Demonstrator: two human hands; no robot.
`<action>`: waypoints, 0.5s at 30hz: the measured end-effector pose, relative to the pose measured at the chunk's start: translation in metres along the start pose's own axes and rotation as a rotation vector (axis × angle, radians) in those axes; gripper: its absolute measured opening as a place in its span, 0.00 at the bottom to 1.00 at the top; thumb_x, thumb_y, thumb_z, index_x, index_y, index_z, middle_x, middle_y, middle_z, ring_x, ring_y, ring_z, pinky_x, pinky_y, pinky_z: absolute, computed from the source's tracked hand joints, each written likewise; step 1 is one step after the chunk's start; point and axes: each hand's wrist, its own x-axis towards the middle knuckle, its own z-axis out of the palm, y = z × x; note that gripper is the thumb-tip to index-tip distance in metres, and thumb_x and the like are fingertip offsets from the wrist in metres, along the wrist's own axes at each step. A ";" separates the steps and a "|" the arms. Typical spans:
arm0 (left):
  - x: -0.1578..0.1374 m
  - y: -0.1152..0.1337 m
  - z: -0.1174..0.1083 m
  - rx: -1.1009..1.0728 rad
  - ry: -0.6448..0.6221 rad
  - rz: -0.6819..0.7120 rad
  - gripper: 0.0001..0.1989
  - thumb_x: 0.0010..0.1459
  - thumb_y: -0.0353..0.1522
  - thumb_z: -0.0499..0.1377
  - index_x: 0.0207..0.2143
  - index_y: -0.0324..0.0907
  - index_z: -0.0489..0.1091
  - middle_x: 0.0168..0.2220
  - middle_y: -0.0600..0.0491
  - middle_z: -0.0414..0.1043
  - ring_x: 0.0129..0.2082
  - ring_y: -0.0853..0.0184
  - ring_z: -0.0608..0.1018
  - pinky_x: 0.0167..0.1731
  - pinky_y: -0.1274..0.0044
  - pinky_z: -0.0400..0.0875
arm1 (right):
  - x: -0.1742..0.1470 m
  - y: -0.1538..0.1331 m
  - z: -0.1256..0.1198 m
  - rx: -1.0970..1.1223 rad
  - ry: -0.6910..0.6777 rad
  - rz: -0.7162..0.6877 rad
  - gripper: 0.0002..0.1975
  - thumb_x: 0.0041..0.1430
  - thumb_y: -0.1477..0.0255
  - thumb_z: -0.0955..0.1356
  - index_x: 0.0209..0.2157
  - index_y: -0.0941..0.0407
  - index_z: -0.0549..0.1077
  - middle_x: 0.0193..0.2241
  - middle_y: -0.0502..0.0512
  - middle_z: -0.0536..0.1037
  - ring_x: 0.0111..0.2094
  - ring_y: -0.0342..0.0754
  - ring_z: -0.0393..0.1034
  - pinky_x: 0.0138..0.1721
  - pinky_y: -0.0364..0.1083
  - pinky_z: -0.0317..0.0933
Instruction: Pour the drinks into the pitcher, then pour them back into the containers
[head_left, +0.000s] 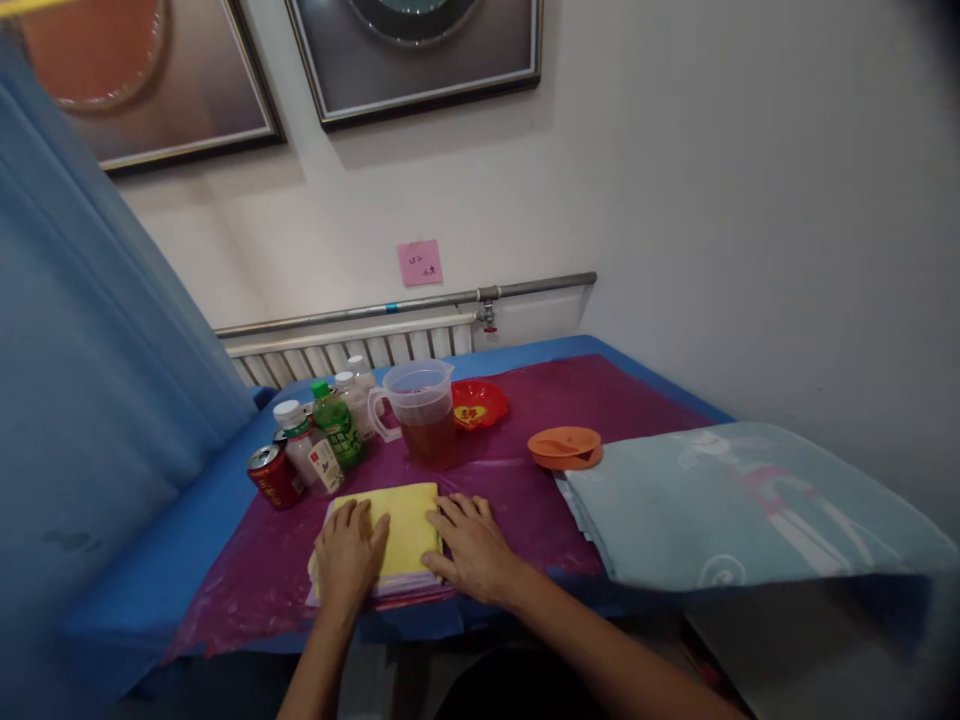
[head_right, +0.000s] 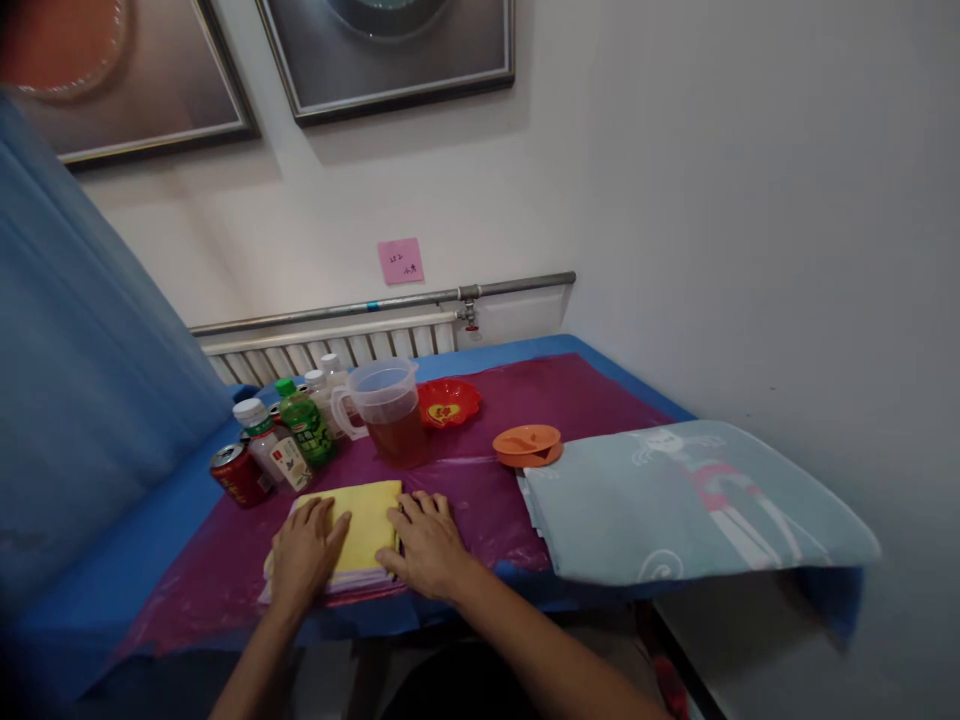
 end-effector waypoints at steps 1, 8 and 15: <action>0.000 0.000 0.000 -0.002 -0.003 0.001 0.22 0.65 0.41 0.50 0.53 0.38 0.72 0.56 0.45 0.72 0.55 0.54 0.71 0.53 0.64 0.65 | 0.000 0.000 0.000 0.003 -0.001 0.002 0.22 0.63 0.59 0.68 0.54 0.55 0.69 0.57 0.63 0.70 0.58 0.63 0.60 0.55 0.61 0.51; -0.001 0.001 -0.001 -0.025 -0.003 0.012 0.22 0.65 0.40 0.50 0.53 0.36 0.72 0.56 0.42 0.72 0.56 0.53 0.71 0.54 0.63 0.65 | -0.004 0.000 -0.005 0.019 -0.001 0.019 0.22 0.62 0.58 0.68 0.54 0.53 0.69 0.56 0.60 0.71 0.57 0.58 0.61 0.56 0.57 0.51; 0.000 -0.001 0.004 -0.035 -0.005 0.003 0.21 0.64 0.39 0.51 0.52 0.38 0.72 0.56 0.44 0.72 0.55 0.53 0.72 0.53 0.62 0.66 | -0.003 0.001 -0.006 0.026 0.013 0.037 0.22 0.62 0.57 0.69 0.53 0.54 0.71 0.54 0.59 0.73 0.55 0.58 0.62 0.56 0.57 0.52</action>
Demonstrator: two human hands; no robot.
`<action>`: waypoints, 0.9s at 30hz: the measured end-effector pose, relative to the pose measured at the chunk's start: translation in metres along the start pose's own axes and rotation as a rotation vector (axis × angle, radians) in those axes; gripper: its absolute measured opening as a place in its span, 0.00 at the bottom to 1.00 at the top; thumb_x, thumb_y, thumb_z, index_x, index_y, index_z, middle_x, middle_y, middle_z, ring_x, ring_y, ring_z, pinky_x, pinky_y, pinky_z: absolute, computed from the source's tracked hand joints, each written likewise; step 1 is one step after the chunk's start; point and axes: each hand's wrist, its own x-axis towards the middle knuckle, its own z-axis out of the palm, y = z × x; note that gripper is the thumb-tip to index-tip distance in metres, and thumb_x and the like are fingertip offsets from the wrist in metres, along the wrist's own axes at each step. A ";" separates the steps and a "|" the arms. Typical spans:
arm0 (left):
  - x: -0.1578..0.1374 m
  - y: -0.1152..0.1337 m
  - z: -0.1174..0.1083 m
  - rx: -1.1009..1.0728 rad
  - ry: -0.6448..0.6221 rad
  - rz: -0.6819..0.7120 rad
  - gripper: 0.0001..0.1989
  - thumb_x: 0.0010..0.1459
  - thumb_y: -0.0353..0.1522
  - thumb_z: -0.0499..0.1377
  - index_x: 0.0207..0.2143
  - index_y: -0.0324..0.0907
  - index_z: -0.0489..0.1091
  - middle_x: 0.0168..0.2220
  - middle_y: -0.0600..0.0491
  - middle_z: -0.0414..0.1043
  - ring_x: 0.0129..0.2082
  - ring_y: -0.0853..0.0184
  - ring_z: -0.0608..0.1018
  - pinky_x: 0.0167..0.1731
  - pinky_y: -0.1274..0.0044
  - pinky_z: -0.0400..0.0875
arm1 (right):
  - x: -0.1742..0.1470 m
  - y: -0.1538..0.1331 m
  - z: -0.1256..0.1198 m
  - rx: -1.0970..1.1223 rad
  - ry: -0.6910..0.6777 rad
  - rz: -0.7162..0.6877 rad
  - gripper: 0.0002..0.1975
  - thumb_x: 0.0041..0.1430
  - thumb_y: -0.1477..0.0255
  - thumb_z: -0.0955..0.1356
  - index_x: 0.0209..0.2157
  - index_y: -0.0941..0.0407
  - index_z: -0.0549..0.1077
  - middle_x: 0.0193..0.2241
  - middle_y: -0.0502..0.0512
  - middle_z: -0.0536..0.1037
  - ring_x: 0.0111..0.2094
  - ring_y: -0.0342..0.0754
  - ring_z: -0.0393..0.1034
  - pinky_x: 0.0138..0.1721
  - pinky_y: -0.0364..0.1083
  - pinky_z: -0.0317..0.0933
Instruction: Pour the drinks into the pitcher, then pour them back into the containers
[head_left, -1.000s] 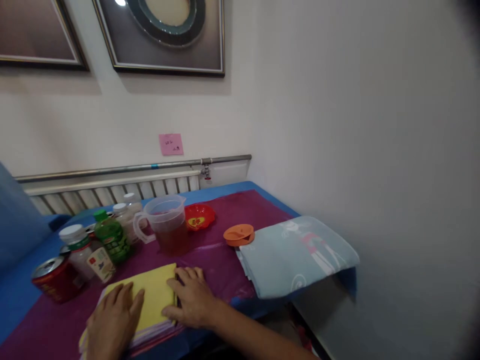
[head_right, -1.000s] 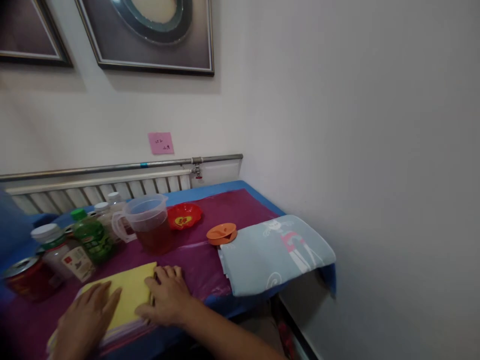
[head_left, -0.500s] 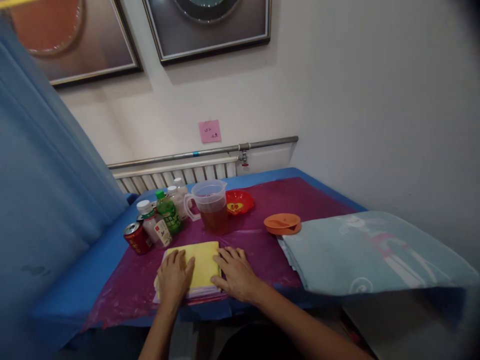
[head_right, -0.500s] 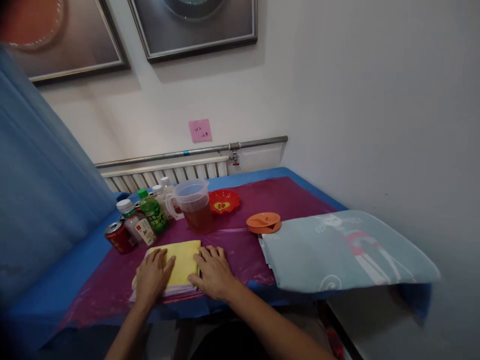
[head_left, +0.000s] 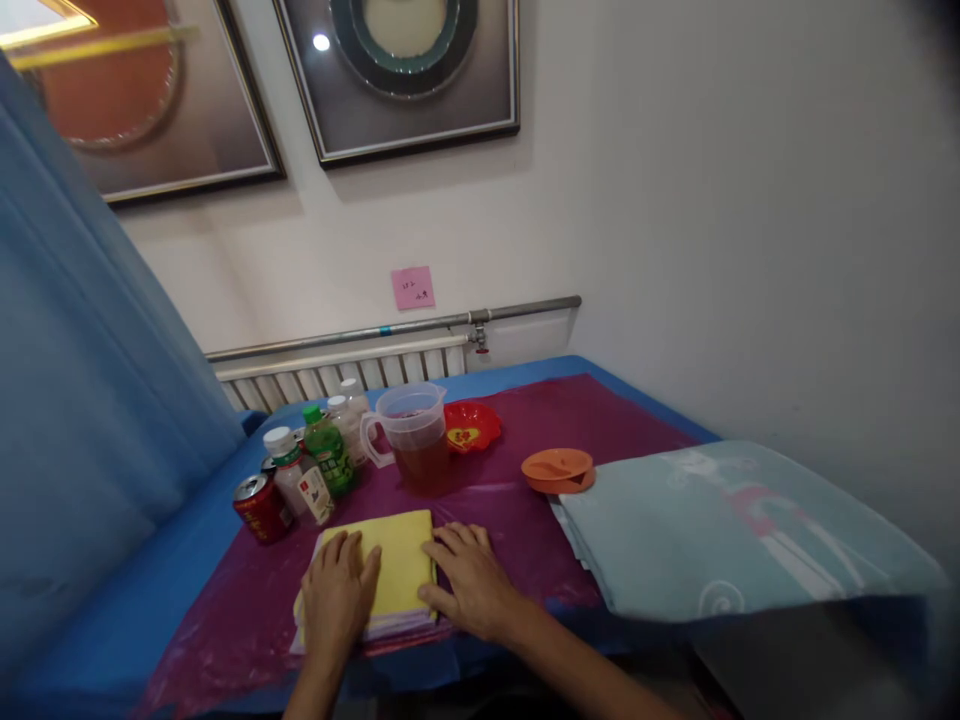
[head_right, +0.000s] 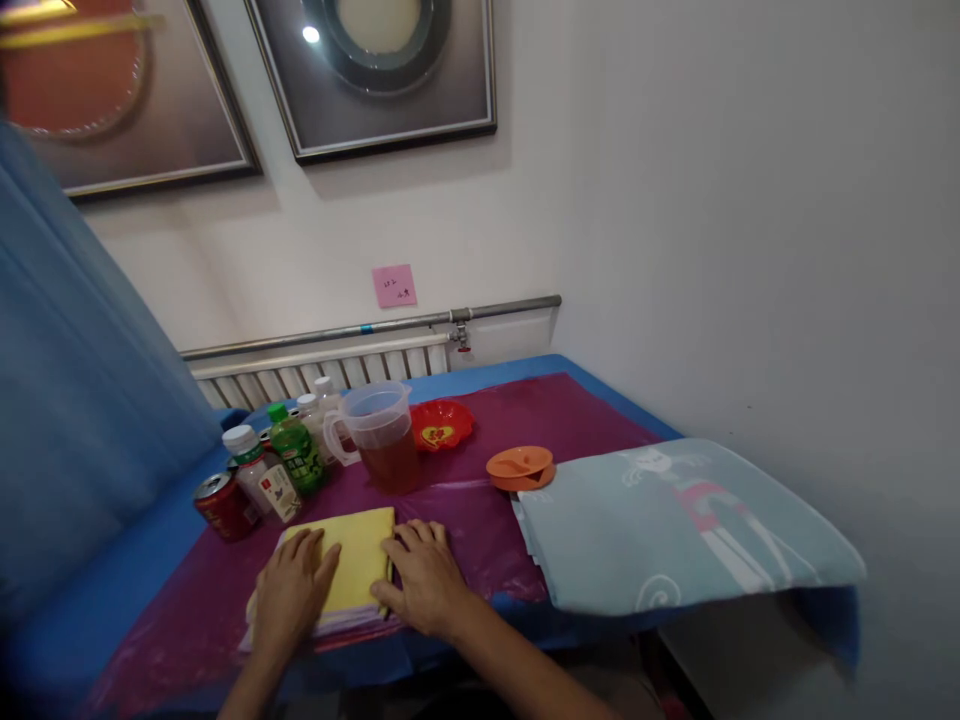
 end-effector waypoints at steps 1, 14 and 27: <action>0.000 0.000 0.001 0.002 0.001 -0.001 0.21 0.64 0.39 0.51 0.52 0.38 0.72 0.56 0.44 0.73 0.55 0.53 0.72 0.53 0.62 0.66 | 0.000 0.000 0.000 0.005 0.002 0.002 0.22 0.61 0.58 0.69 0.53 0.54 0.71 0.54 0.59 0.74 0.55 0.58 0.63 0.56 0.57 0.52; -0.002 -0.002 0.008 0.024 0.047 0.017 0.21 0.65 0.38 0.50 0.51 0.38 0.73 0.55 0.43 0.73 0.56 0.56 0.72 0.55 0.65 0.65 | -0.001 0.001 -0.001 0.086 0.000 0.055 0.19 0.60 0.62 0.70 0.52 0.52 0.72 0.53 0.57 0.74 0.56 0.56 0.63 0.57 0.55 0.50; -0.001 -0.007 0.012 0.014 0.017 0.024 0.24 0.65 0.41 0.45 0.51 0.38 0.73 0.55 0.43 0.73 0.56 0.54 0.72 0.53 0.65 0.66 | -0.001 0.004 0.001 0.061 -0.001 0.035 0.20 0.60 0.59 0.69 0.51 0.52 0.72 0.52 0.56 0.74 0.54 0.54 0.63 0.56 0.53 0.51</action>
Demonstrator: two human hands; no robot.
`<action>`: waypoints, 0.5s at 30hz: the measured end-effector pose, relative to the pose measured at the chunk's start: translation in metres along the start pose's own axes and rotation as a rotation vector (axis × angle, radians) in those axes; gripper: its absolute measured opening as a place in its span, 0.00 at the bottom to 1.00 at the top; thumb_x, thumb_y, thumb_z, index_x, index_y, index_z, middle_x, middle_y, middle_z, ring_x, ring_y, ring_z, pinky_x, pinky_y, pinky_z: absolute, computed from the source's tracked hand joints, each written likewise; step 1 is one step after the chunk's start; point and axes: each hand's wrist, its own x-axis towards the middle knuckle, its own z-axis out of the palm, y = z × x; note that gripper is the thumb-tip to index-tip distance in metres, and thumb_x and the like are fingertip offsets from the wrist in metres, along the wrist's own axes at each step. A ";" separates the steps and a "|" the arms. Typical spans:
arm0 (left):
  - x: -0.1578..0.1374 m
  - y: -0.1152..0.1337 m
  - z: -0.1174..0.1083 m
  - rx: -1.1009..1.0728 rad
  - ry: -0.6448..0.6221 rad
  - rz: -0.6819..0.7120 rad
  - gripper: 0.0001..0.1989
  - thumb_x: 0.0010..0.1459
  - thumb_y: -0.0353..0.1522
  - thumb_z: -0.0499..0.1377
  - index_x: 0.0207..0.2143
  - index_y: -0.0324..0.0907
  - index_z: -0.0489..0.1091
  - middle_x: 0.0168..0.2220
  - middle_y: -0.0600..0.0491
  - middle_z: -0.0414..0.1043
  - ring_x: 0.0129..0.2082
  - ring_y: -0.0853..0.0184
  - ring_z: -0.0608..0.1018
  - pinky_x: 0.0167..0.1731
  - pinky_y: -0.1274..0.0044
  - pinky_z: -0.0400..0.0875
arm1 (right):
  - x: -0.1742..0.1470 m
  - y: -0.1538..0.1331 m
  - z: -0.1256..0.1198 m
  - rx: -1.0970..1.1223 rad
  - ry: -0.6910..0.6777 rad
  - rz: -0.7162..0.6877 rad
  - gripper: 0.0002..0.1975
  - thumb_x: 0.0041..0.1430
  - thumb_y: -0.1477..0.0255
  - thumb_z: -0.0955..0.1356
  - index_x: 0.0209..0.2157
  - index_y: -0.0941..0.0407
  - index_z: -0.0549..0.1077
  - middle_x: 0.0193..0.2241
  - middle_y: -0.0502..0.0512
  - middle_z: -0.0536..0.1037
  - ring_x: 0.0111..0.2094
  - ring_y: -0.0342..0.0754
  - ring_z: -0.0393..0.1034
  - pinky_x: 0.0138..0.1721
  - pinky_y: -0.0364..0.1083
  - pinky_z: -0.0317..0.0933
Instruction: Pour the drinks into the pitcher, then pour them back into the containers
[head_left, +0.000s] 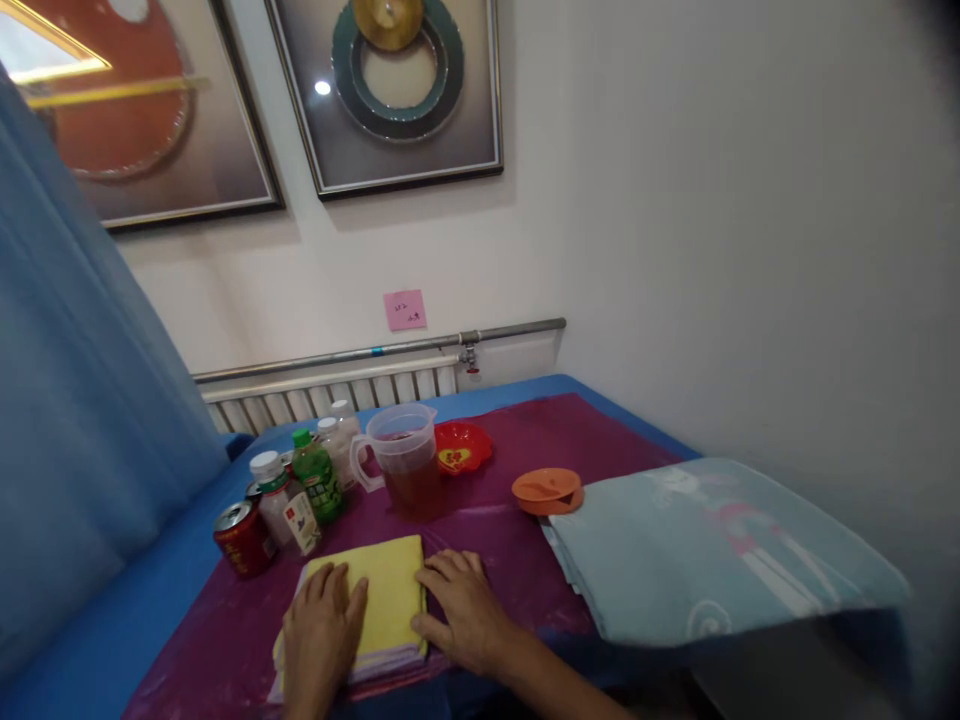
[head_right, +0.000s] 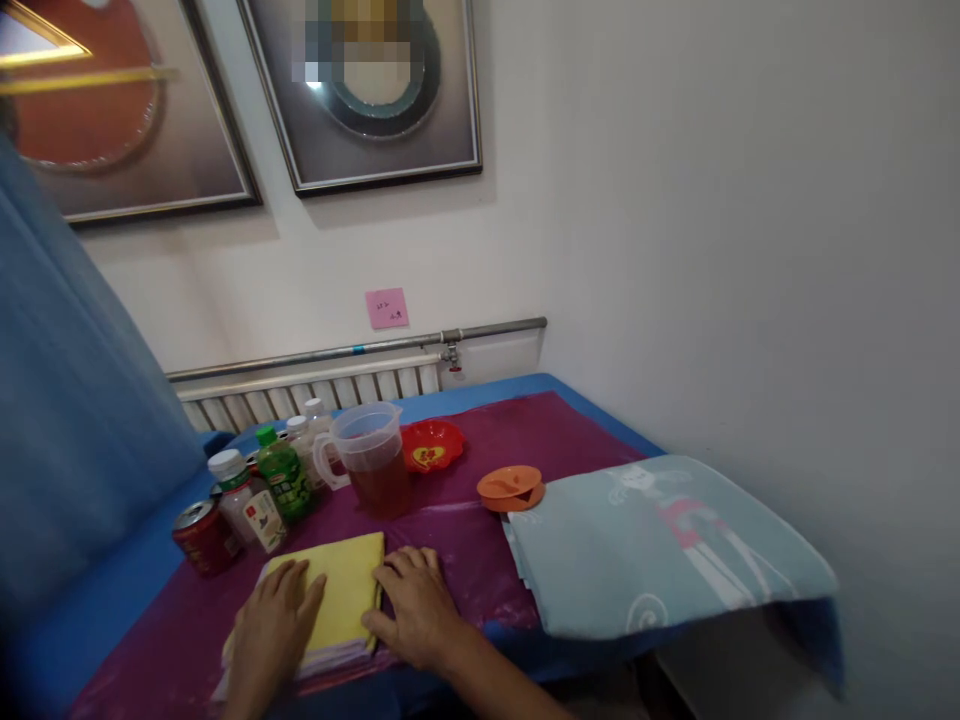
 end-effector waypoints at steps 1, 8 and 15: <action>0.000 -0.001 0.001 0.001 -0.004 0.000 0.25 0.64 0.42 0.45 0.51 0.38 0.73 0.56 0.43 0.73 0.56 0.54 0.72 0.53 0.65 0.66 | 0.000 0.000 0.000 -0.004 0.002 -0.001 0.19 0.60 0.59 0.69 0.50 0.52 0.72 0.52 0.56 0.75 0.54 0.54 0.63 0.55 0.53 0.52; 0.002 -0.007 0.008 -0.013 -0.026 0.006 0.28 0.63 0.44 0.44 0.51 0.38 0.72 0.56 0.44 0.73 0.57 0.54 0.71 0.55 0.64 0.65 | -0.001 0.001 0.001 -0.048 0.006 -0.015 0.19 0.61 0.59 0.69 0.50 0.53 0.72 0.51 0.57 0.75 0.52 0.54 0.64 0.53 0.53 0.53; 0.001 -0.005 0.005 -0.026 -0.029 -0.019 0.28 0.63 0.44 0.42 0.52 0.38 0.72 0.57 0.43 0.72 0.57 0.53 0.71 0.55 0.63 0.65 | -0.002 0.005 0.005 -0.092 0.023 -0.041 0.20 0.61 0.57 0.68 0.50 0.53 0.71 0.50 0.57 0.75 0.51 0.54 0.64 0.52 0.52 0.53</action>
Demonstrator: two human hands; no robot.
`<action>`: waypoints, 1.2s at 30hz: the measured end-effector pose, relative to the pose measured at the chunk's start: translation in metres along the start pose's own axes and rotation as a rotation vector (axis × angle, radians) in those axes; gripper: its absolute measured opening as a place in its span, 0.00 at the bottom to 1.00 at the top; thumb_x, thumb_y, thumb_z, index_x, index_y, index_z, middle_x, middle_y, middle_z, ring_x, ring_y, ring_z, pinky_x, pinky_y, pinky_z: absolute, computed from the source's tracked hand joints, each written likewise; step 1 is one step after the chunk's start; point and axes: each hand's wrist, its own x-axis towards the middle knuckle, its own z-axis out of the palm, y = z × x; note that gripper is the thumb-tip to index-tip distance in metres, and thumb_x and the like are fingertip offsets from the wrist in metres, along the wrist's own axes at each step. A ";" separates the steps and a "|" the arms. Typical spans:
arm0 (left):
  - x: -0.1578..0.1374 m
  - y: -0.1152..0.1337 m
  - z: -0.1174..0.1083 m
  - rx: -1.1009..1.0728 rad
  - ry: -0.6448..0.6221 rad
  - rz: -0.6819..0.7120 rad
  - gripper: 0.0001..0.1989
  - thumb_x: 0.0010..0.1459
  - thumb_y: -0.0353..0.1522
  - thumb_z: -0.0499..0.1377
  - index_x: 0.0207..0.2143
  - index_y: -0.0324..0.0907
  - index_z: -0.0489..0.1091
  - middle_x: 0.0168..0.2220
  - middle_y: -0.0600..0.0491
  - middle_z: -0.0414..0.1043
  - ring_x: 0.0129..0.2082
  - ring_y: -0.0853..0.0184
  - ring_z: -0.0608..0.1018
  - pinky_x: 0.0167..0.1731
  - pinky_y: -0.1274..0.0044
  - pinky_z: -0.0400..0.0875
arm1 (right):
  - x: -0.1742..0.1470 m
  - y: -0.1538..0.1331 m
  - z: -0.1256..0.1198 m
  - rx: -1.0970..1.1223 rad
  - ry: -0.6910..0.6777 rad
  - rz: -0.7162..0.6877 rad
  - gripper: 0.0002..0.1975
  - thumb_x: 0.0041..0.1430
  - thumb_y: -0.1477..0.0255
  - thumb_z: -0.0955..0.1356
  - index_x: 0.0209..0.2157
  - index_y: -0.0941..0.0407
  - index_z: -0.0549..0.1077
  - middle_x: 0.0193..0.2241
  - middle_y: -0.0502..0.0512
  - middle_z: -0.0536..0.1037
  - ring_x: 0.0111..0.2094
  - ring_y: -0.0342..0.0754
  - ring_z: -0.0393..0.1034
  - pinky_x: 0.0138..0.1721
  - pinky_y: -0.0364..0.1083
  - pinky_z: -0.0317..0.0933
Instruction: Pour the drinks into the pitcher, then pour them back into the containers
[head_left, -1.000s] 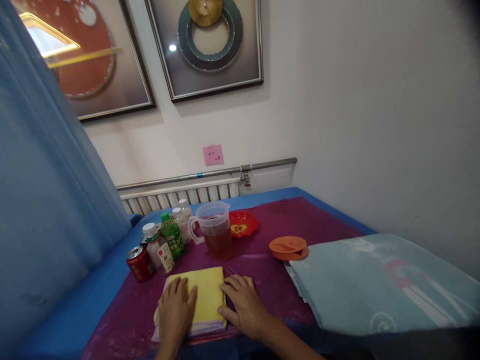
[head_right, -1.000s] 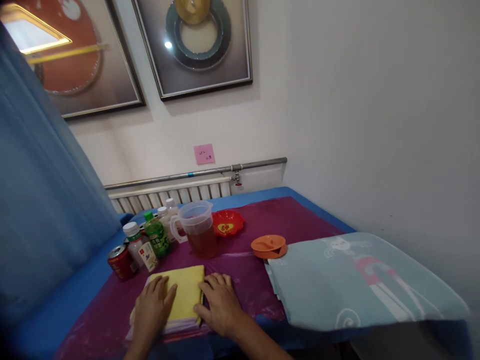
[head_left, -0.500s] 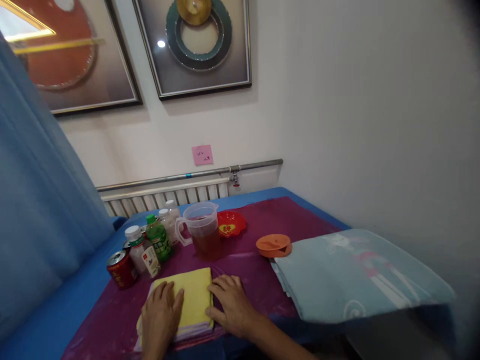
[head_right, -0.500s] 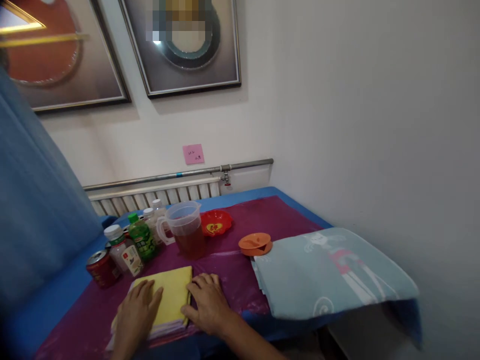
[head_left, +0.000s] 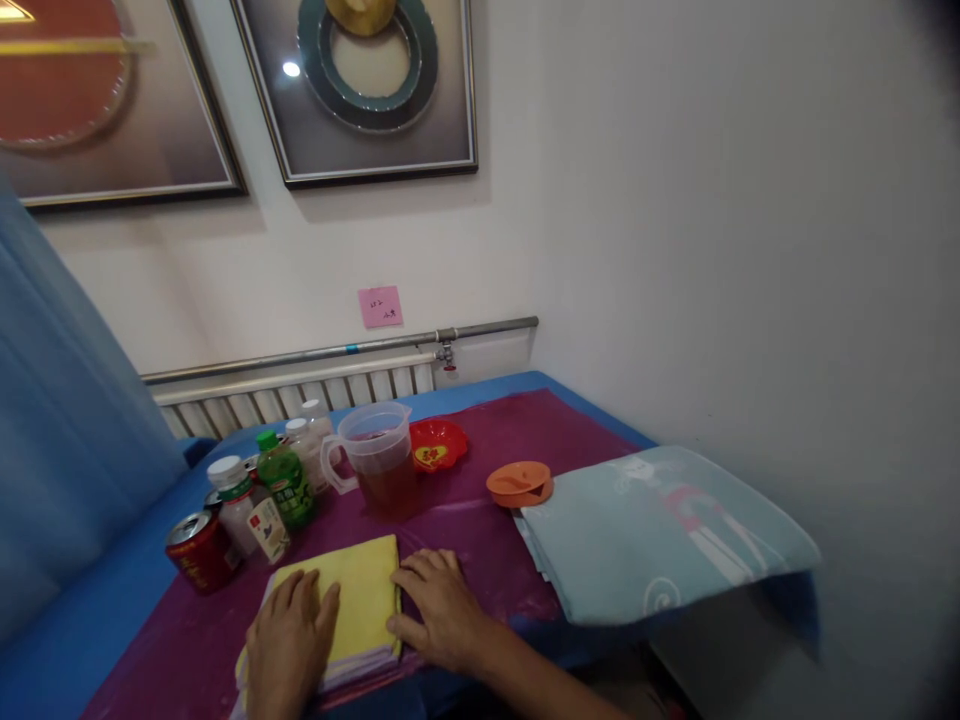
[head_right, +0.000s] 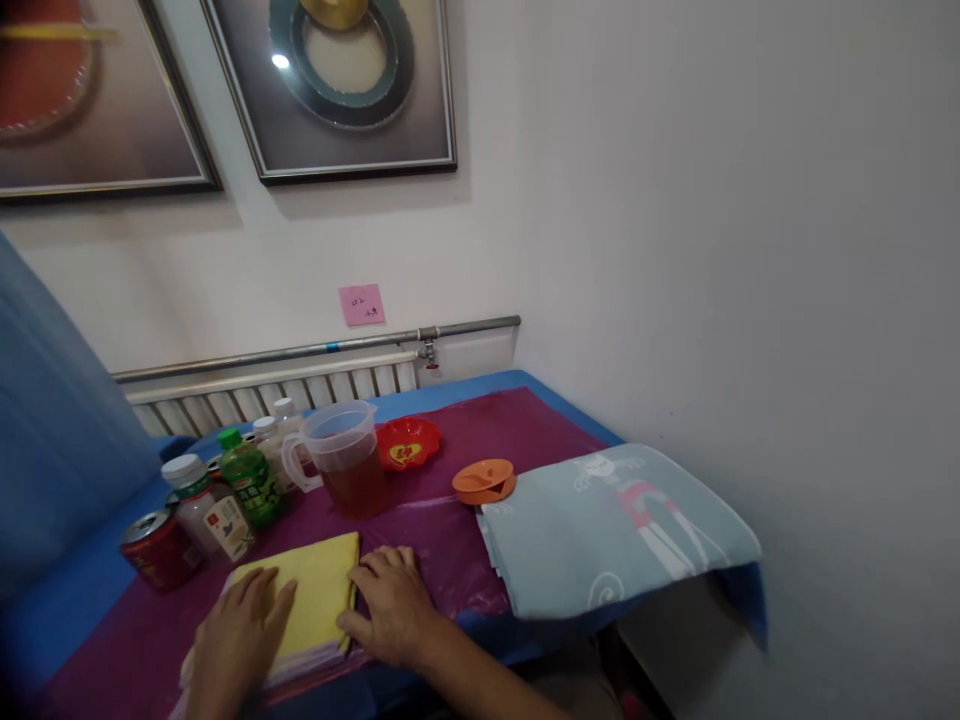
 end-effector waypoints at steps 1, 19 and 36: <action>0.000 0.000 -0.001 0.002 -0.002 0.007 0.28 0.63 0.44 0.42 0.52 0.38 0.72 0.56 0.43 0.72 0.56 0.53 0.71 0.54 0.63 0.65 | 0.000 0.000 0.000 -0.003 0.002 -0.003 0.20 0.62 0.57 0.68 0.50 0.53 0.71 0.50 0.57 0.75 0.51 0.54 0.64 0.52 0.52 0.53; 0.002 -0.007 0.005 -0.057 0.031 0.034 0.22 0.59 0.42 0.48 0.47 0.44 0.74 0.53 0.45 0.74 0.53 0.53 0.72 0.52 0.64 0.65 | -0.005 0.002 0.004 0.003 0.026 -0.008 0.19 0.61 0.60 0.68 0.51 0.53 0.72 0.49 0.57 0.76 0.50 0.54 0.65 0.52 0.53 0.54; 0.002 -0.007 0.003 -0.032 -0.030 0.014 0.31 0.62 0.47 0.39 0.50 0.38 0.72 0.56 0.43 0.72 0.56 0.52 0.71 0.54 0.62 0.65 | -0.021 0.017 -0.051 -0.159 0.157 0.275 0.17 0.63 0.63 0.68 0.53 0.50 0.71 0.58 0.56 0.71 0.59 0.54 0.61 0.58 0.53 0.52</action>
